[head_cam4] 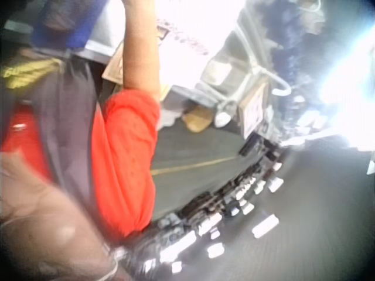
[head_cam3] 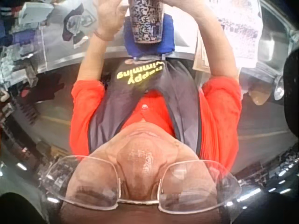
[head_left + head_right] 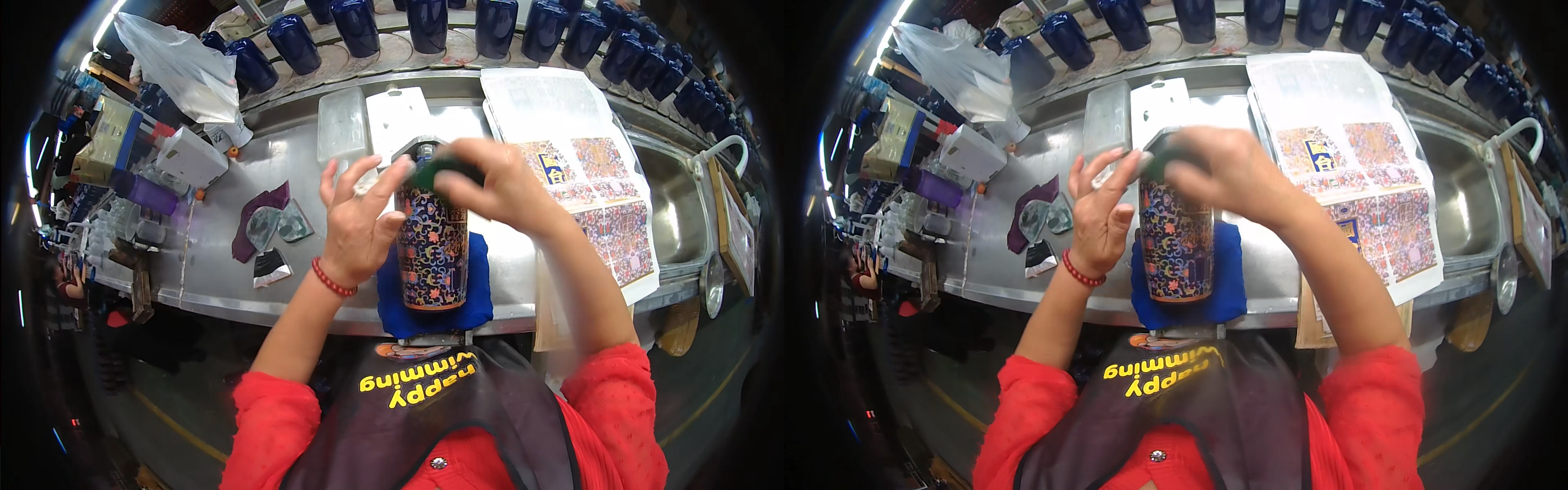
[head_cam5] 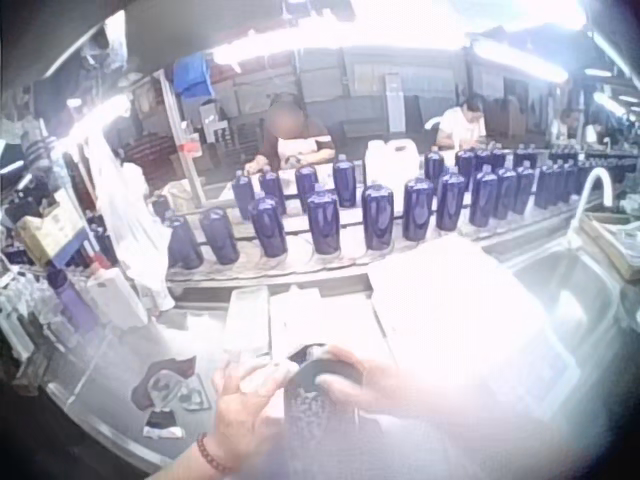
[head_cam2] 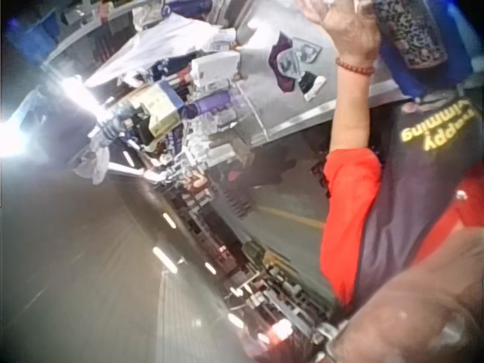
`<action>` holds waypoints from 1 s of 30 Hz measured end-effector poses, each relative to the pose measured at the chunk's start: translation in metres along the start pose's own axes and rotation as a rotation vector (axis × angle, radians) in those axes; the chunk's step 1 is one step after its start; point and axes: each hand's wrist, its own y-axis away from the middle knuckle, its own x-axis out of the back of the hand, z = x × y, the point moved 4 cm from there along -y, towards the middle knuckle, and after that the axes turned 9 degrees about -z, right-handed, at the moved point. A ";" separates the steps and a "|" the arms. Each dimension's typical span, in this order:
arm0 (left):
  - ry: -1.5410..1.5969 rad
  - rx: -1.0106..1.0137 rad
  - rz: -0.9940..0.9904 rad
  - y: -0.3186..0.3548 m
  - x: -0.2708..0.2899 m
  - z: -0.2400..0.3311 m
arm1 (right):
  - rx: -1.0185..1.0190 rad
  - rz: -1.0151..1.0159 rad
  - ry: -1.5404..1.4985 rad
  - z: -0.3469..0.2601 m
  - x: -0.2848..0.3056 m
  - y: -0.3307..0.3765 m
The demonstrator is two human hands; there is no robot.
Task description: The person holds a decorated ceramic vase and repeatedly wipes its surface with a green sponge. The person rotates the vase to access different sides while continuing to wipe. The vase remains on a blue cloth on the workbench throughout the clip.
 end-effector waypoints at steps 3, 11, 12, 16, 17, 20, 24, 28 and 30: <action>0.097 0.145 0.091 0.043 0.001 0.025 | 0.269 0.097 0.600 -0.028 0.000 -0.005; 0.089 0.177 -0.020 0.104 -0.010 0.067 | -0.040 0.095 -0.184 0.002 -0.010 0.018; 0.057 0.168 -0.034 0.103 -0.012 0.071 | 0.093 0.066 0.045 -0.004 -0.010 0.021; -0.014 0.108 -0.029 0.093 -0.019 0.080 | 0.310 -0.278 0.346 -0.039 -0.023 0.037; -0.029 0.088 -0.002 0.090 -0.020 0.081 | 0.259 -0.463 0.210 -0.047 -0.024 0.041; -0.082 0.149 -0.054 0.085 -0.022 0.084 | 0.032 -0.123 -0.221 -0.002 -0.007 0.022; -0.209 0.148 -0.049 0.074 -0.026 0.086 | 0.294 0.079 0.463 -0.022 -0.007 0.030; -0.252 0.159 0.011 0.070 -0.023 0.080 | 0.199 -0.358 -0.086 -0.022 -0.017 0.048; -0.240 0.135 -0.017 0.071 -0.023 0.077 | -0.084 -0.170 -0.470 0.008 -0.014 0.038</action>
